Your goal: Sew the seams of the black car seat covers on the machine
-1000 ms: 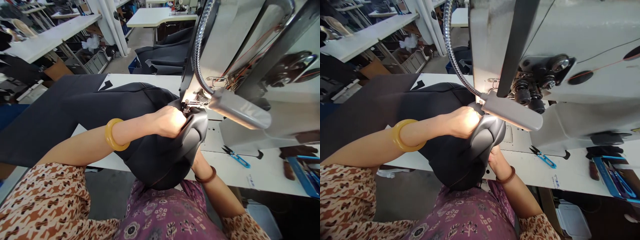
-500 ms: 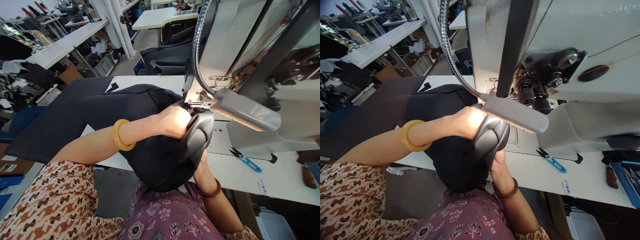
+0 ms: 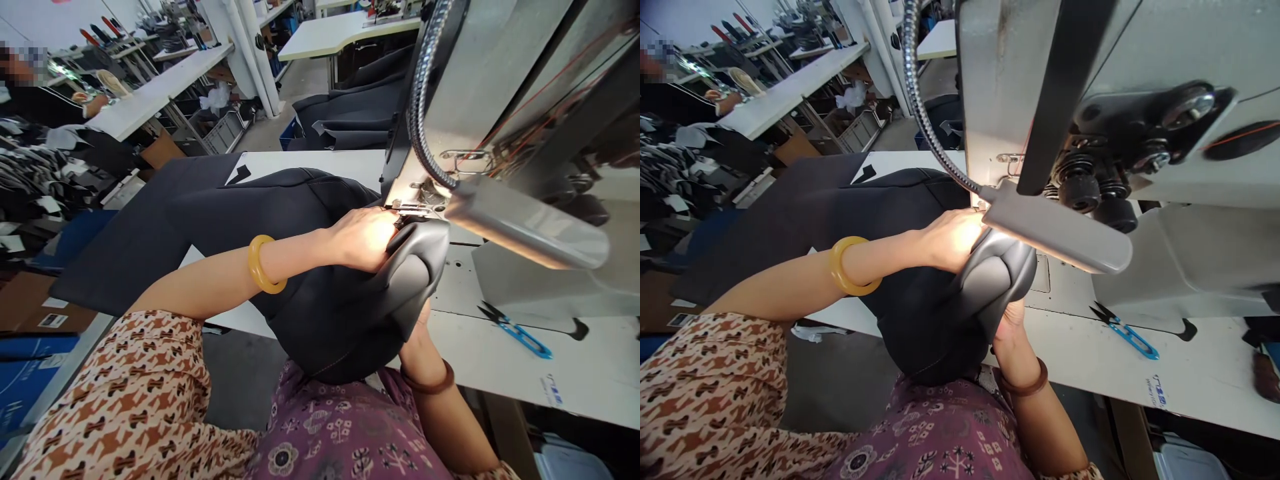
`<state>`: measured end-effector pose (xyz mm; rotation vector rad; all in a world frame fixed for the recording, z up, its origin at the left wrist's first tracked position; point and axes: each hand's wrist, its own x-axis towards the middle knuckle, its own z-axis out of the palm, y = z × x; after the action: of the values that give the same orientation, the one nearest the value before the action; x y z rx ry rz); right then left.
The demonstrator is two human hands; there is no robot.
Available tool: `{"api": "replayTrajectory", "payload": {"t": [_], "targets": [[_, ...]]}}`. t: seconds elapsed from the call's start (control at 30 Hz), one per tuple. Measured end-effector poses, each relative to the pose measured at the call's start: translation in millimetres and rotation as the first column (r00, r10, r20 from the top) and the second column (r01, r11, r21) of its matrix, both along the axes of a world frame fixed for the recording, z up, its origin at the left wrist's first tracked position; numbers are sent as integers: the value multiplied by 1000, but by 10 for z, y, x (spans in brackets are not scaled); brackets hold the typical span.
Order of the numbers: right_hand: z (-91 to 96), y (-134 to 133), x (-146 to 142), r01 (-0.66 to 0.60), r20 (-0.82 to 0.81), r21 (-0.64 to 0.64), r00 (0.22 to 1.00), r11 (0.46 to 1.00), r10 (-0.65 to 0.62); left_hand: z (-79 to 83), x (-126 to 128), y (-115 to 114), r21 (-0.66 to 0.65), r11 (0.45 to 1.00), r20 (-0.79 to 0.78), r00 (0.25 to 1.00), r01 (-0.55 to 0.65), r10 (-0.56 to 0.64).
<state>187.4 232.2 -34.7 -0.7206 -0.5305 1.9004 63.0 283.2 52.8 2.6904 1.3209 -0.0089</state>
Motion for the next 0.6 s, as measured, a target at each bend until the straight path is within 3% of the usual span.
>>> {"api": "replayTrajectory", "payload": {"t": [0.13,0.3,0.47,0.6], "targets": [[53,-51,-28,-32,-41,-12,999,999,31,-14,-27,-11,-29,998,21,999,-50,50],[-13,-107,-37,-109,-86,-77,991,991,102,-26,-68,-48,-76,997,15,999,-33,34],[-119,-84,19,-138,-58,-146,990,980,131,-181,-112,-83,43,998,-7,999,43,-43],[-166,-71,26,-84,24,-161,996,983,89,-338,-203,-101,160,983,124,987,85,-105]]}}
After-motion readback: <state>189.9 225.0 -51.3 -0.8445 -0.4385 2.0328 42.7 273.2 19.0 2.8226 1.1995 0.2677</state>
